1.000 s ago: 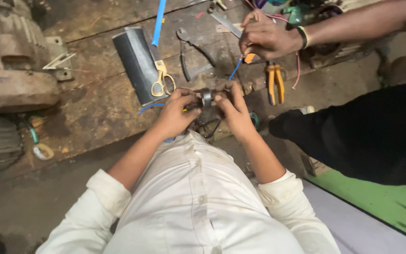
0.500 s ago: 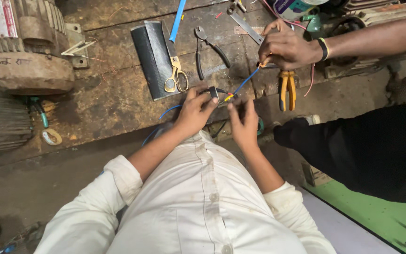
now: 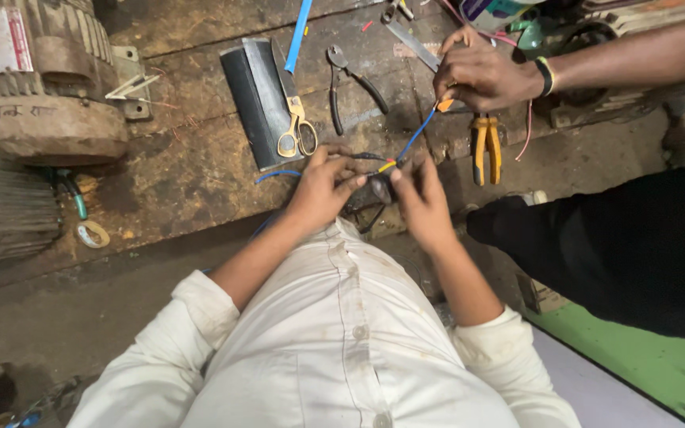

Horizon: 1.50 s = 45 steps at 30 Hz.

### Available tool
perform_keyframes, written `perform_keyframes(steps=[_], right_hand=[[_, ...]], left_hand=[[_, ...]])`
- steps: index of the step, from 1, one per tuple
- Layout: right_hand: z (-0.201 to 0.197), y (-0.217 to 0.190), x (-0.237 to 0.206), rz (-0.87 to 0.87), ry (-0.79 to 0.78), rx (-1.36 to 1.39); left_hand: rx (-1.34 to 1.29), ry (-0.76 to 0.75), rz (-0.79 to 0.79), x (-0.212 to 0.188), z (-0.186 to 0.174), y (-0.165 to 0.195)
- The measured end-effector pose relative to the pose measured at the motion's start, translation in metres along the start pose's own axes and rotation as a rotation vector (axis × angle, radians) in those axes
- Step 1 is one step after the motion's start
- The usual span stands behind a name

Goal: The person strips insulation from several colored wires using pliers and a knife, twists exposed conductors, and wraps the joints with electrical tape. A second person assists by holding wires and using pliers nearby.

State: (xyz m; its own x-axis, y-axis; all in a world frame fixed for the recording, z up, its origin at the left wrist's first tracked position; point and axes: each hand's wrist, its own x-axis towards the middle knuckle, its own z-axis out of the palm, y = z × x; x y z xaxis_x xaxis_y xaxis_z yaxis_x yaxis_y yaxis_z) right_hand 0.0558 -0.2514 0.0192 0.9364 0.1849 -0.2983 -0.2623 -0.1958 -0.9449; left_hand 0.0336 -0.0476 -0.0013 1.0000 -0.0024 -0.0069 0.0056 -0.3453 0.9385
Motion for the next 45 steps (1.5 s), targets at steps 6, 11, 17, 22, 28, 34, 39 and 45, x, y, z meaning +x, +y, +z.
perform_keyframes(steps=[6,11,17,22,28,34,39,45], right_hand=[[0.014,-0.034,0.013,-0.617,-0.094,-0.482],[0.02,-0.013,-0.002,-0.586,0.162,-0.575],[0.029,0.025,-0.003,-0.077,-0.012,0.321],[0.033,0.023,0.004,-0.324,-0.073,0.039],[0.01,0.009,-0.003,-0.473,0.111,-0.657],[0.002,-0.004,0.018,-0.26,-0.19,0.08],[0.02,-0.021,0.013,-0.715,-0.096,-0.578],[0.038,-0.026,0.011,-0.512,0.169,-0.834]], left_hand=[[0.078,0.021,-0.002,0.004,0.001,-0.004],[-0.002,0.072,-0.016,0.001,0.017,-0.006],[-0.028,0.038,0.007,0.006,0.022,-0.008],[-0.049,-0.046,0.0,0.005,0.023,-0.01],[0.039,-0.019,-0.038,-0.004,0.01,0.0],[0.098,-0.019,-0.053,0.003,-0.002,0.001],[0.131,-0.029,0.002,0.005,0.01,-0.006],[0.093,-0.004,0.046,-0.003,0.018,-0.006]])
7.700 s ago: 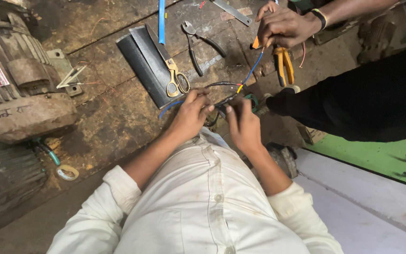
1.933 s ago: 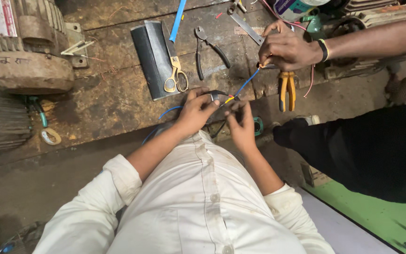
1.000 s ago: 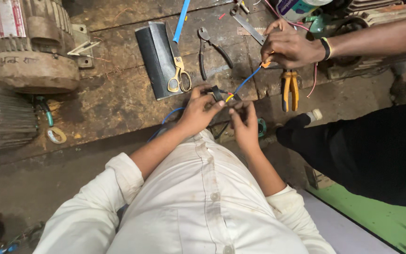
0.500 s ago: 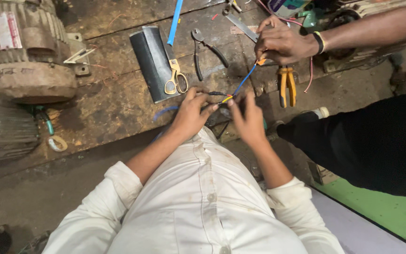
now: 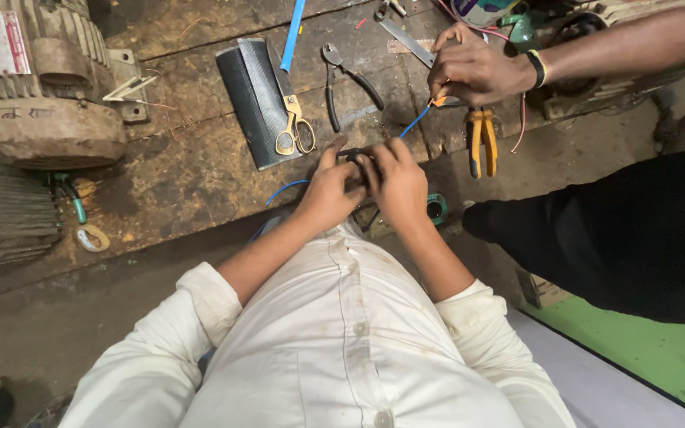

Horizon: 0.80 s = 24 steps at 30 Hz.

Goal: The person strips insulation from several colored wires using pliers and a knife, twists exposed conductors, and wraps the joints with electrical tape. A second person assists by holding wires and using pliers nearby.

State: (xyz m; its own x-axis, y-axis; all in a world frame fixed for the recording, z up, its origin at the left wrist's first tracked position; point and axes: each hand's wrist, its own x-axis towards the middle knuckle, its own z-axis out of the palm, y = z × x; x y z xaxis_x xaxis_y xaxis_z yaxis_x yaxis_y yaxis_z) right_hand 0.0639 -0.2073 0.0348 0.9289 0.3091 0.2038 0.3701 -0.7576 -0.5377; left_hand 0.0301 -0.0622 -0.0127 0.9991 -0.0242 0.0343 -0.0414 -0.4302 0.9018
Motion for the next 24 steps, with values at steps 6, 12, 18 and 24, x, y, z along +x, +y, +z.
perform_keyframes(steps=[6,12,18,24], right_hand=[[0.009,0.026,-0.031,0.372,0.141,0.535],[0.024,0.032,-0.041,0.443,-0.134,0.989],[-0.001,0.043,-0.039,0.057,-0.043,0.23],[-0.026,0.039,-0.007,0.425,-0.348,0.984]], left_hand=[[-0.047,0.027,-0.022,0.007,0.005,0.003],[-0.046,-0.026,-0.086,0.012,0.009,-0.001],[-0.026,-0.002,-0.093,0.006,-0.003,0.001],[-0.05,-0.025,-0.083,0.003,-0.015,0.006]])
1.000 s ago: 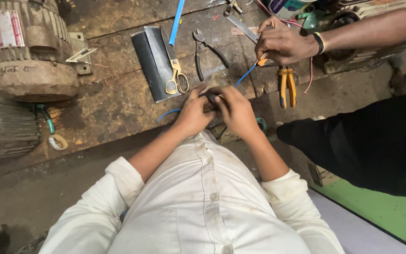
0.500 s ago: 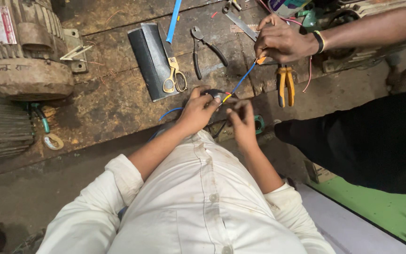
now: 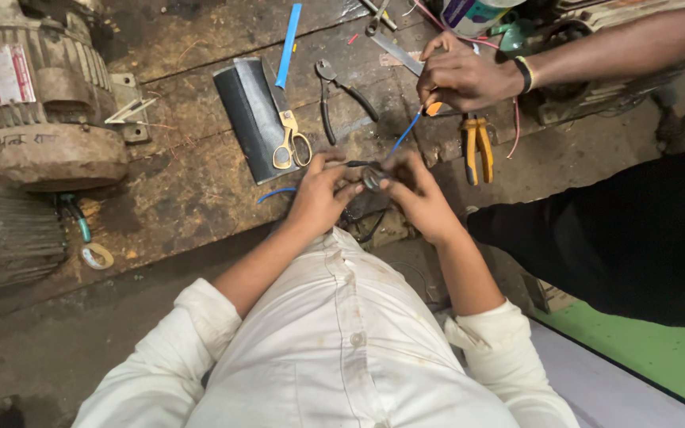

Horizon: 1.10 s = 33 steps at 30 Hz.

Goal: The person strips insulation from several colored wires using pliers and a knife, twists exposed conductors, and wraps the joints with electrical tape. A second person assists by holding wires and using pliers nearby.

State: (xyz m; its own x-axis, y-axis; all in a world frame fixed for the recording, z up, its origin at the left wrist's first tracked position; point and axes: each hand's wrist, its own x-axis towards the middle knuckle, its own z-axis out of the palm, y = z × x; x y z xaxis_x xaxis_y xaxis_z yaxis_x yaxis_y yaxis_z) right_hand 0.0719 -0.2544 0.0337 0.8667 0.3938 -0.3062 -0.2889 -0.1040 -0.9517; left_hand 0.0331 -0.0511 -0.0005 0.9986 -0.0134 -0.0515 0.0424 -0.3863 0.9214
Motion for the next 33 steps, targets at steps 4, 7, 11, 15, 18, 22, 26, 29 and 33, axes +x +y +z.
perform_keyframes(steps=[4,7,11,15,18,22,26,29,33], right_hand=[[0.019,-0.011,0.012,-0.584,-0.004,-0.668],[0.033,-0.009,0.014,-0.523,0.108,-0.927],[0.034,0.009,0.007,-0.527,0.338,-0.909],[0.025,0.039,-0.008,-0.407,0.511,-0.554],[0.025,0.061,-0.013,0.04,0.26,0.149],[0.034,0.076,-0.009,0.122,0.142,0.313],[0.028,0.074,-0.008,0.067,0.144,0.189],[0.02,0.068,-0.017,0.222,0.157,0.262],[0.02,0.062,-0.016,0.178,0.191,0.21]], left_hand=[[0.06,-0.036,0.043,-0.005,0.006,-0.005],[0.112,0.03,0.175,-0.007,0.01,-0.01],[0.07,0.028,0.214,-0.007,0.013,-0.01],[0.074,-0.043,0.09,-0.005,0.013,-0.004],[0.13,-0.082,0.03,-0.004,0.014,0.0],[0.151,-0.074,0.11,-0.005,0.016,0.003],[0.177,-0.009,0.193,-0.003,0.013,0.002],[0.202,-0.013,0.158,-0.001,0.008,-0.001],[0.128,-0.069,0.125,0.004,0.007,-0.01]])
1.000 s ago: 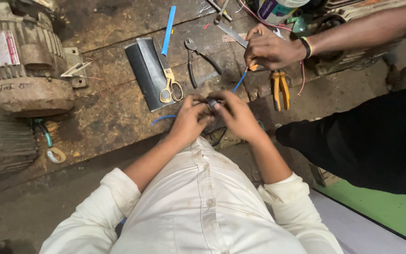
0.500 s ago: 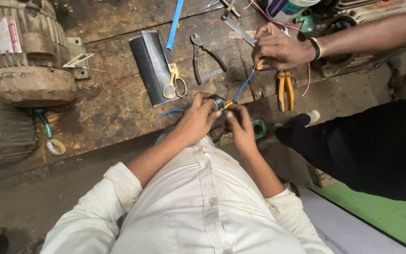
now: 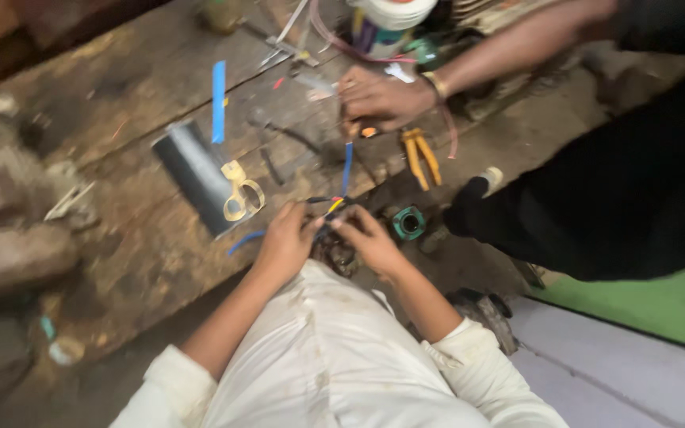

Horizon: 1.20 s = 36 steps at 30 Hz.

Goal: The person strips insulation from several colored wires using pliers and a knife, twists exposed conductors, and wraps the joints with electrical tape. A second person assists by holding wires and using pliers nearby.

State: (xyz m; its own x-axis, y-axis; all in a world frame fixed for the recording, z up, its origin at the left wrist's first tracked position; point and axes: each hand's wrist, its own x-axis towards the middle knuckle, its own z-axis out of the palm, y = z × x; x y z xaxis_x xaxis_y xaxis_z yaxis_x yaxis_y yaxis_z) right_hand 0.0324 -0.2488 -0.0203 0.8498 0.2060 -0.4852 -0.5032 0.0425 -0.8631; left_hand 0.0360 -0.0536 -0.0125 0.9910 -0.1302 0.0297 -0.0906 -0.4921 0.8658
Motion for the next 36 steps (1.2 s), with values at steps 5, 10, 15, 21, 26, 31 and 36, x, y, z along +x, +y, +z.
perform_keyframes(steps=[5,10,15,21,26,31,36], right_hand=[[-0.004,-0.004,0.017,-0.044,-0.122,-0.112],[0.004,-0.009,0.018,-0.315,-0.059,-0.532],[0.022,-0.013,0.002,-0.291,0.144,-0.733],[0.014,-0.01,0.009,-0.411,0.159,-0.685],[-0.016,-0.015,0.021,-0.2,-0.453,-0.153],[-0.001,-0.042,0.014,-0.42,-0.968,-0.107],[-0.055,-0.085,0.012,-0.474,-0.371,-0.493]], left_hand=[[-0.159,-0.101,-0.255,0.017,0.011,-0.019],[-0.206,-0.132,-0.29,0.031,0.015,-0.023],[0.096,-0.031,-0.153,0.024,0.006,0.003],[0.186,0.019,0.024,0.017,0.008,0.015],[0.096,-0.027,-0.16,0.025,0.017,-0.012],[0.013,-0.114,-0.325,0.041,0.025,-0.014],[-0.021,-0.034,-0.007,0.02,0.011,0.0]])
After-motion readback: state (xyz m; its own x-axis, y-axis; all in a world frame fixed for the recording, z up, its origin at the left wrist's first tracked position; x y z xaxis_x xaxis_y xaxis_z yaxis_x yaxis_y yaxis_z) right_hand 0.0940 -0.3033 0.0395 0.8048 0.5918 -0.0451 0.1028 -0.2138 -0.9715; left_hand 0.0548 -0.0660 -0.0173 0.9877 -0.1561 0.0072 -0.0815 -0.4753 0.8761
